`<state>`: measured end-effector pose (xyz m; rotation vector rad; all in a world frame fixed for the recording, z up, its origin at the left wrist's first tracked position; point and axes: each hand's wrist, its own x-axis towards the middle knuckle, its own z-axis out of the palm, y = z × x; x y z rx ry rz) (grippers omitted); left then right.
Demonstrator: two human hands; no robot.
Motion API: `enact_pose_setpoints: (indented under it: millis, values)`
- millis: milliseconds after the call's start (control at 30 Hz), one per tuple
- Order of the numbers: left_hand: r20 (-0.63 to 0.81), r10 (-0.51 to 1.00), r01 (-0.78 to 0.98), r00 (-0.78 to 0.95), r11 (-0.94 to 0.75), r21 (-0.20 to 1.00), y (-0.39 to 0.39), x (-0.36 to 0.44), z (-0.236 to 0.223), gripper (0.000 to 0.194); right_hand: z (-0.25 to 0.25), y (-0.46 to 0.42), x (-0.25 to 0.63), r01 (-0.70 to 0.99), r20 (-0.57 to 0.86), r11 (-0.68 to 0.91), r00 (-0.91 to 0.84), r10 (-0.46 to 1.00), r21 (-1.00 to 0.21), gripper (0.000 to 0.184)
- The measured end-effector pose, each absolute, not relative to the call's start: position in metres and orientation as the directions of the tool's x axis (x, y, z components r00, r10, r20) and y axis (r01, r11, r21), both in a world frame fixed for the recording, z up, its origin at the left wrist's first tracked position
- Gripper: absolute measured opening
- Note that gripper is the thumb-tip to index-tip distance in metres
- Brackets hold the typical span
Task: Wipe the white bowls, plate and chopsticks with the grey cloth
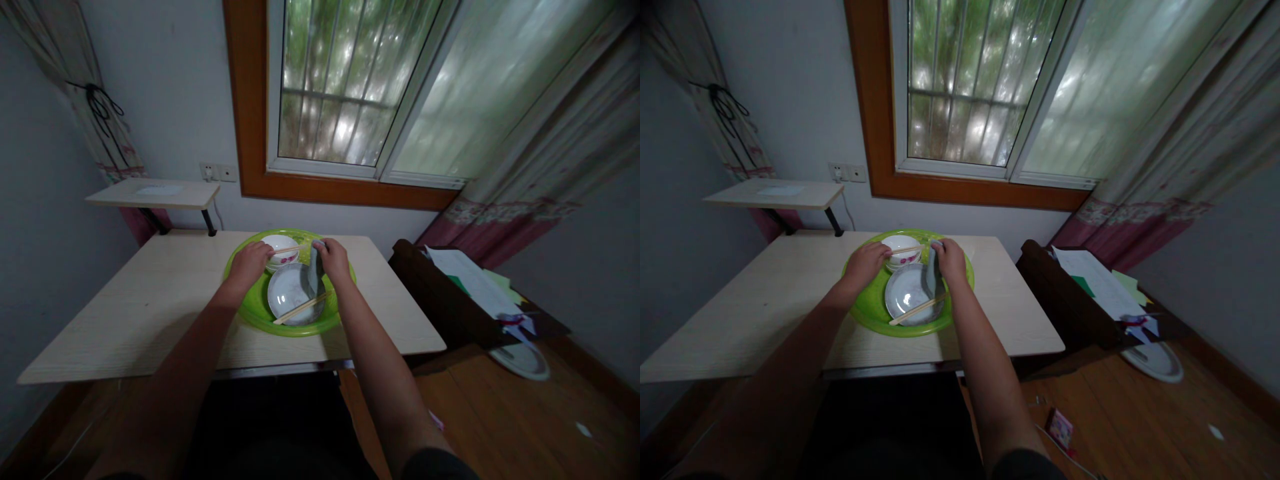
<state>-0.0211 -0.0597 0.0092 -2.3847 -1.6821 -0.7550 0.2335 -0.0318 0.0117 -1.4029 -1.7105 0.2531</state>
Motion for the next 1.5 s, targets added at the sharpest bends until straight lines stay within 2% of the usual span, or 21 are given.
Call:
enact_pose_setpoints:
  millis: [133,333,567,700,867,1033,1300,1500]
  values:
    - [0.503,0.825,0.885,0.256,-0.409,0.221,-0.058,-0.022,0.011,0.030,0.011,-0.031,0.235,0.649,0.511,0.348,0.073,0.856,-0.677,0.028]
    - [0.552,0.768,0.811,0.324,-0.526,0.257,-0.059,-0.021,0.014,0.030,0.010,-0.033,0.227,0.666,0.545,0.466,-0.105,0.832,-0.583,0.024]
    - [0.645,0.696,0.822,0.314,-0.540,0.182,-0.061,-0.023,0.013,0.031,0.012,-0.040,0.224,0.537,0.513,0.603,-0.327,0.794,-0.590,0.023]
    - [0.676,0.666,0.821,0.316,-0.549,0.156,-0.058,-0.025,0.007,0.027,0.014,-0.042,0.222,0.440,0.532,0.630,-0.338,0.776,-0.640,0.021]
    - [0.686,0.618,0.762,0.384,-0.631,0.142,-0.056,-0.023,0.004,0.020,0.016,-0.045,0.220,0.375,0.584,0.675,-0.339,0.737,-0.635,0.019]
    - [0.714,0.612,0.720,0.340,-0.658,0.222,-0.063,-0.019,0.008,0.020,0.015,-0.045,0.218,0.415,0.561,0.669,-0.364,0.743,-0.617,0.019]
    - [0.705,0.688,0.796,0.176,-0.520,0.309,-0.065,-0.019,0.007,0.024,0.015,-0.044,0.217,0.435,0.577,0.649,-0.304,0.758,-0.624,0.023]
    - [0.720,0.678,0.633,0.147,-0.624,0.458,-0.076,-0.023,0.015,0.021,0.012,-0.041,0.217,0.408,0.570,0.691,-0.390,0.723,-0.597,0.020]
